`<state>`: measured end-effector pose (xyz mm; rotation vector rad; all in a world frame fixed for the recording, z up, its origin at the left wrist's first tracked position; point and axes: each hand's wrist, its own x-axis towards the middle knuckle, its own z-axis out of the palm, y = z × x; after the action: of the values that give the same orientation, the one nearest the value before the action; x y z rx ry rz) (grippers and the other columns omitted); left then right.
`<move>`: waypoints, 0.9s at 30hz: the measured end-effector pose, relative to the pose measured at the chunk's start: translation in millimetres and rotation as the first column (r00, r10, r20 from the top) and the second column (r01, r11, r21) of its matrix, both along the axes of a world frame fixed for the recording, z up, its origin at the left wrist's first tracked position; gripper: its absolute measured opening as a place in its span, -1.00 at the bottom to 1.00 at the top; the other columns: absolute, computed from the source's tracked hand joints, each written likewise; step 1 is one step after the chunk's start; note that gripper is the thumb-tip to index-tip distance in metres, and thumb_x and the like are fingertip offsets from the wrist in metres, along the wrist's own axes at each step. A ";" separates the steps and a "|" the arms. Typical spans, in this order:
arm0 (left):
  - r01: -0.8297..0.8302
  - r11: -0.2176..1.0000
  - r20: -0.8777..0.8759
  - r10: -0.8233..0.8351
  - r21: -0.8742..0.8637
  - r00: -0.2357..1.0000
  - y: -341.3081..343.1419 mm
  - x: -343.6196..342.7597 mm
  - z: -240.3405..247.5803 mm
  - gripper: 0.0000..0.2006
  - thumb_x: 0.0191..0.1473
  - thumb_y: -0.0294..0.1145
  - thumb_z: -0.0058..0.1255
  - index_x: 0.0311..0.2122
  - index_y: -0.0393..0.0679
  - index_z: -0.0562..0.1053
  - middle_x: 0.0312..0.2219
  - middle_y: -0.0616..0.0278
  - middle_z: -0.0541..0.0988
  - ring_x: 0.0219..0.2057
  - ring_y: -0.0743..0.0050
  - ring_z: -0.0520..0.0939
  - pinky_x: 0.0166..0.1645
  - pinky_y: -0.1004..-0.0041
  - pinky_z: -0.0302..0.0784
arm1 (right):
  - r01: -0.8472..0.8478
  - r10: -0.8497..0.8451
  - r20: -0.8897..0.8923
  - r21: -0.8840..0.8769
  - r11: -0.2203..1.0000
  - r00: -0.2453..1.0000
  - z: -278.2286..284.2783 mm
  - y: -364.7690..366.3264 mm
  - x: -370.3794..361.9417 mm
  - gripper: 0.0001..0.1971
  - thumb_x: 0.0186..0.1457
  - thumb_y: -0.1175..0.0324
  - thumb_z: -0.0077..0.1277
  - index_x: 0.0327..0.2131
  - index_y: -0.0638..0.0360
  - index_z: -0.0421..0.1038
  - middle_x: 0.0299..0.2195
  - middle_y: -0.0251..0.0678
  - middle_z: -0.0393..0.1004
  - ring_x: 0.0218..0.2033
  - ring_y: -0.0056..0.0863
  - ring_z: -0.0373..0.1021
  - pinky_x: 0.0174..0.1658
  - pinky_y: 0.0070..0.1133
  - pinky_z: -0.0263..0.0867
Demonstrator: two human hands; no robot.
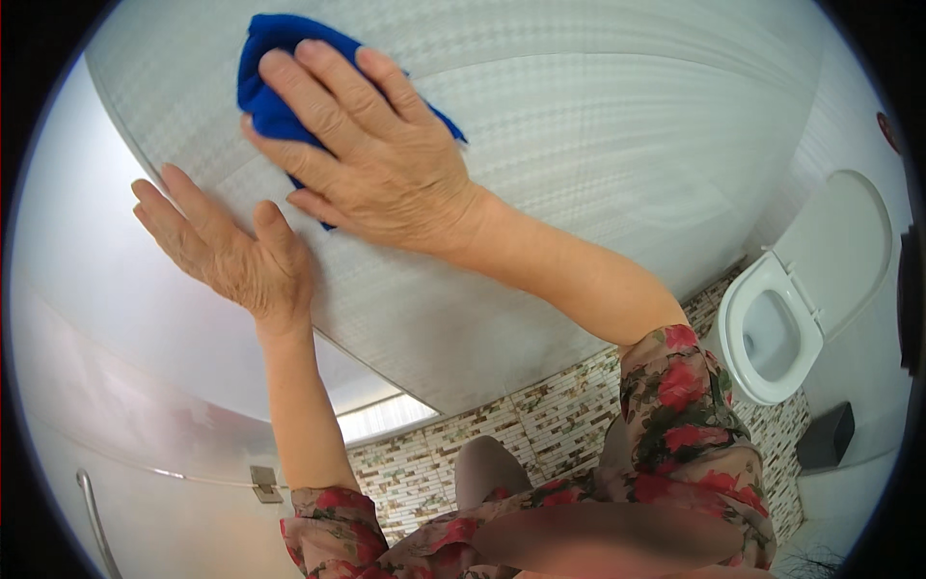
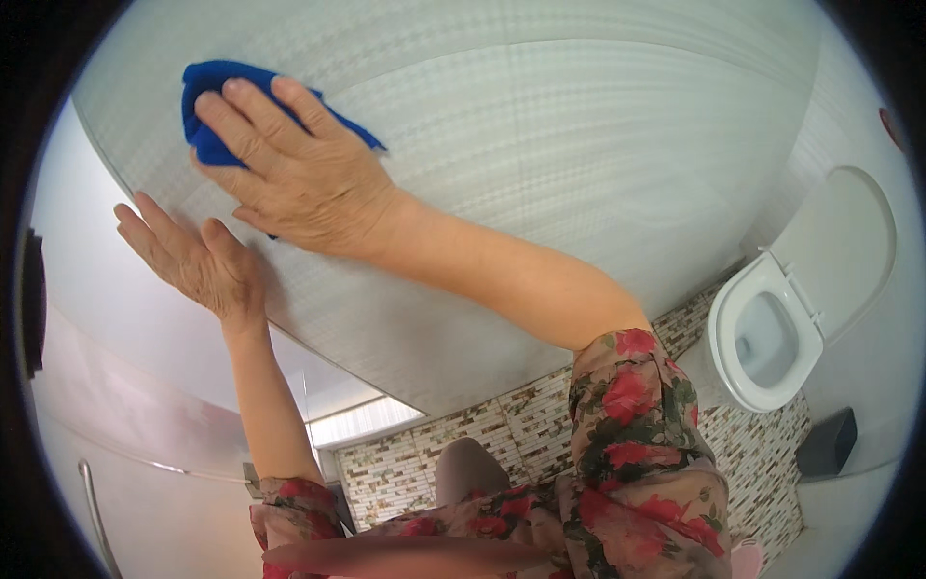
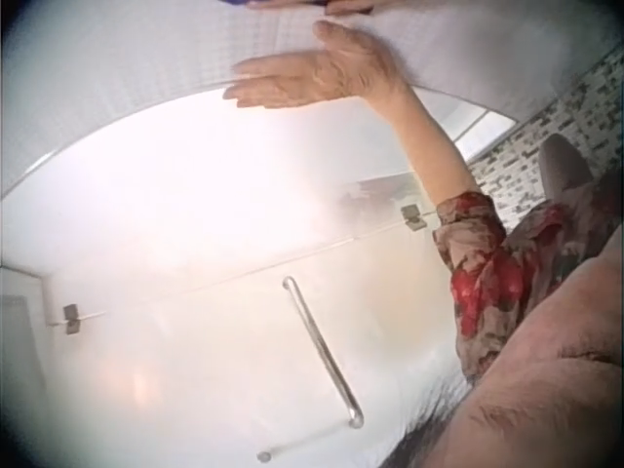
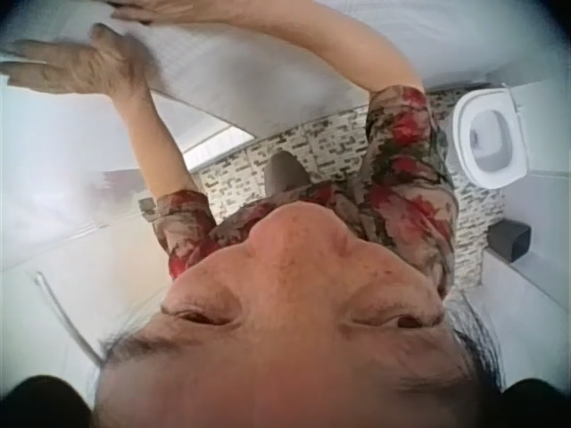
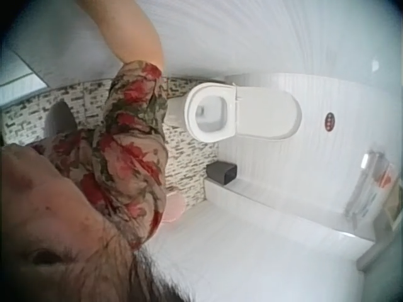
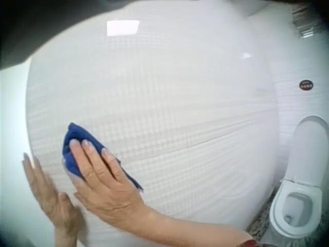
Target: Cleaning the walls and surfaces inside a bathroom using a blue cloth.
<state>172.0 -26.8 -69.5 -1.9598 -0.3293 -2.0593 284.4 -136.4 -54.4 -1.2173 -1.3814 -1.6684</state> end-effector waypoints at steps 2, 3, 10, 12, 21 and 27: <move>-0.050 0.998 -0.044 0.052 0.044 0.998 2.8 -2.8 -0.7 -0.19 0.18 0.31 -0.46 0.31 -0.17 0.05 0.32 -0.12 -0.07 0.33 -0.19 -0.09 0.34 -0.01 -0.20 | 0.082 -0.085 -0.080 -0.035 0.996 0.993 9.6 -27.0 12.9 -0.43 -0.12 0.14 0.15 0.05 -0.09 0.39 0.26 -0.16 0.11 0.28 -0.22 0.04 0.28 -0.29 -0.06; -0.104 0.992 -0.086 0.110 0.075 0.990 2.3 -0.7 -2.6 -0.19 0.16 0.33 -0.44 0.31 -0.12 0.06 0.33 -0.08 -0.09 0.34 -0.17 -0.09 0.34 -0.03 -0.20 | 0.156 -0.168 -0.157 -0.091 0.984 0.973 12.7 -48.0 25.3 -0.44 -0.02 0.13 0.10 0.10 -0.05 0.35 0.28 -0.14 0.06 0.29 -0.21 0.02 0.29 -0.31 -0.07; -0.093 0.994 -0.192 0.103 0.059 0.976 -5.7 3.8 -5.2 -0.15 0.06 0.45 -0.36 0.30 0.04 0.14 0.35 0.20 -0.06 0.37 0.24 -0.15 0.38 0.10 -0.43 | 0.400 -0.343 -0.363 0.093 0.912 0.867 5.4 -183.7 150.2 -0.30 -0.01 0.41 0.02 0.25 0.21 0.08 0.30 0.12 -0.13 0.28 0.05 -0.07 0.31 -0.27 -0.12; -0.073 0.997 -0.194 0.078 0.034 0.978 -6.9 5.4 -3.3 -0.16 0.06 0.43 -0.33 0.30 0.03 0.15 0.34 0.20 -0.05 0.37 0.25 -0.14 0.38 0.13 -0.42 | 0.359 -0.292 -0.330 0.163 0.919 0.898 0.3 -196.7 177.3 -0.38 0.09 0.25 -0.04 0.24 0.14 0.12 0.30 0.03 -0.08 0.29 -0.05 -0.05 0.30 -0.29 -0.10; -0.102 0.994 -0.205 0.106 0.027 0.973 -3.6 5.5 -3.0 -0.22 0.09 0.36 -0.26 0.27 0.00 0.21 0.32 0.20 0.04 0.36 0.26 -0.06 0.37 0.16 -0.35 | 0.284 -0.234 -0.251 0.187 0.940 0.939 -47.6 -111.2 107.5 -0.40 -0.15 0.28 0.16 0.07 0.05 0.37 0.26 -0.01 0.04 0.26 -0.01 0.00 0.24 -0.12 -0.07; -0.122 0.992 -0.196 0.126 0.035 0.972 -3.5 2.7 0.7 -0.23 0.09 0.36 -0.27 0.26 0.03 0.21 0.32 0.22 0.06 0.35 0.24 -0.03 0.37 0.13 -0.36 | 0.121 -0.129 -0.215 -0.050 0.991 0.968 -112.0 -25.3 0.8 -0.62 -0.06 0.33 0.04 -0.08 0.04 0.47 0.21 -0.08 0.18 0.24 -0.12 0.12 0.25 -0.14 -0.05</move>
<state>174.7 -30.3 -68.8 -2.0540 -0.3733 -1.7671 285.3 -161.7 -166.4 -1.4875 -1.2275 -1.5450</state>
